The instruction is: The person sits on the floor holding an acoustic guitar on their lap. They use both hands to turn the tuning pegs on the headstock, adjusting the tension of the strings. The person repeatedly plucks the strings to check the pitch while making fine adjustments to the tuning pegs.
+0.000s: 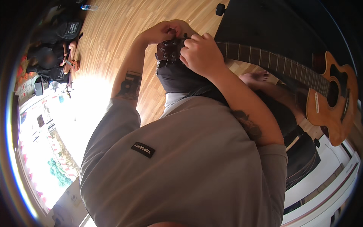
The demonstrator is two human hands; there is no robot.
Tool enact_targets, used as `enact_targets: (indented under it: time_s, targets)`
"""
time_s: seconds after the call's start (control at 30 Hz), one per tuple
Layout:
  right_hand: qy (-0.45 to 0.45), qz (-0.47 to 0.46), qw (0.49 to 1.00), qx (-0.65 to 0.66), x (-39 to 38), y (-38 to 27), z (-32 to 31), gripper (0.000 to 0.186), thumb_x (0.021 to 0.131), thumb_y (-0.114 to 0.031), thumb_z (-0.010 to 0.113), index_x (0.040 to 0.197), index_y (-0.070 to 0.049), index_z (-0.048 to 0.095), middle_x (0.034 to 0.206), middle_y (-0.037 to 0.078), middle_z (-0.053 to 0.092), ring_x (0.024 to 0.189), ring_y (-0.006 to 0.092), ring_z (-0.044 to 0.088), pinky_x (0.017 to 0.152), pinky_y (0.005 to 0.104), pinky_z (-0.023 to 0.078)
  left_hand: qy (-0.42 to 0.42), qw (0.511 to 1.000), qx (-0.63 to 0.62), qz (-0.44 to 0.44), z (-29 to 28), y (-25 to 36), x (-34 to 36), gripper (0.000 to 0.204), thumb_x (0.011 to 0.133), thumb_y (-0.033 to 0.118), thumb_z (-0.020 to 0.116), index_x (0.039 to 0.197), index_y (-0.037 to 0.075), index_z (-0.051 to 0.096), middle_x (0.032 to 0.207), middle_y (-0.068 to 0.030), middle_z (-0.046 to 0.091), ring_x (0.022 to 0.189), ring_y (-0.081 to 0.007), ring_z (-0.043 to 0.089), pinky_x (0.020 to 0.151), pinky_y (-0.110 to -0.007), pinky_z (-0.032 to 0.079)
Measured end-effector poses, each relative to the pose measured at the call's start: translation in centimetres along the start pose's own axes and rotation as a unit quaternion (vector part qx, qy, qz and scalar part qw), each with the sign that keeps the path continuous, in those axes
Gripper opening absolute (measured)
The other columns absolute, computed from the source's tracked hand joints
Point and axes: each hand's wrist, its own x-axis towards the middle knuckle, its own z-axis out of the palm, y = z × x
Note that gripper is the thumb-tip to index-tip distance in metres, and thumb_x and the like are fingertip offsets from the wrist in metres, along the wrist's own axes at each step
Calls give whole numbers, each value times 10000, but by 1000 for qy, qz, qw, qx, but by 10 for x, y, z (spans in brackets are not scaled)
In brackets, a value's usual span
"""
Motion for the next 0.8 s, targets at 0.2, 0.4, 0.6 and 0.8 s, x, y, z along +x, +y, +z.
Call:
enact_targets:
  time_s: [0.2, 0.4, 0.6, 0.8]
  targets:
    - [-10, 6, 1000, -5, -3, -2, 2, 187, 822, -263, 815, 694, -168, 717, 783, -25, 640, 858, 180, 642, 782, 382, 459, 11, 998, -31, -45, 0, 17, -3, 202, 938, 141, 706, 1113, 50, 751, 1021, 6, 692, 1004, -89, 613, 913, -281, 484]
    - [-16, 3, 1000, -1, -1, -1, 0, 185, 828, -267, 819, 712, -163, 720, 789, -21, 643, 874, 183, 651, 785, 389, 464, 3, 996, -10, 83, -1, 0, -6, 241, 950, -8, 628, 1150, 36, 755, 1113, -37, 739, 1035, -129, 642, 938, -297, 500]
    - [-22, 4, 1000, 4, -1, -1, 1, 186, 817, -265, 833, 720, -154, 719, 797, -16, 638, 869, 194, 648, 783, 400, 468, 17, 999, 15, 41, -1, -20, 2, 190, 963, 13, 638, 1118, 35, 746, 1104, -56, 750, 1043, -158, 671, 965, -330, 529]
    - [-14, 4, 1000, -5, -2, 0, 1, 180, 796, -246, 838, 713, -149, 712, 774, -11, 618, 846, 200, 639, 766, 395, 465, 75, 996, 54, 0, 9, 25, -13, 219, 992, 164, 688, 1156, 34, 753, 1105, -62, 759, 1051, -177, 690, 964, -344, 539]
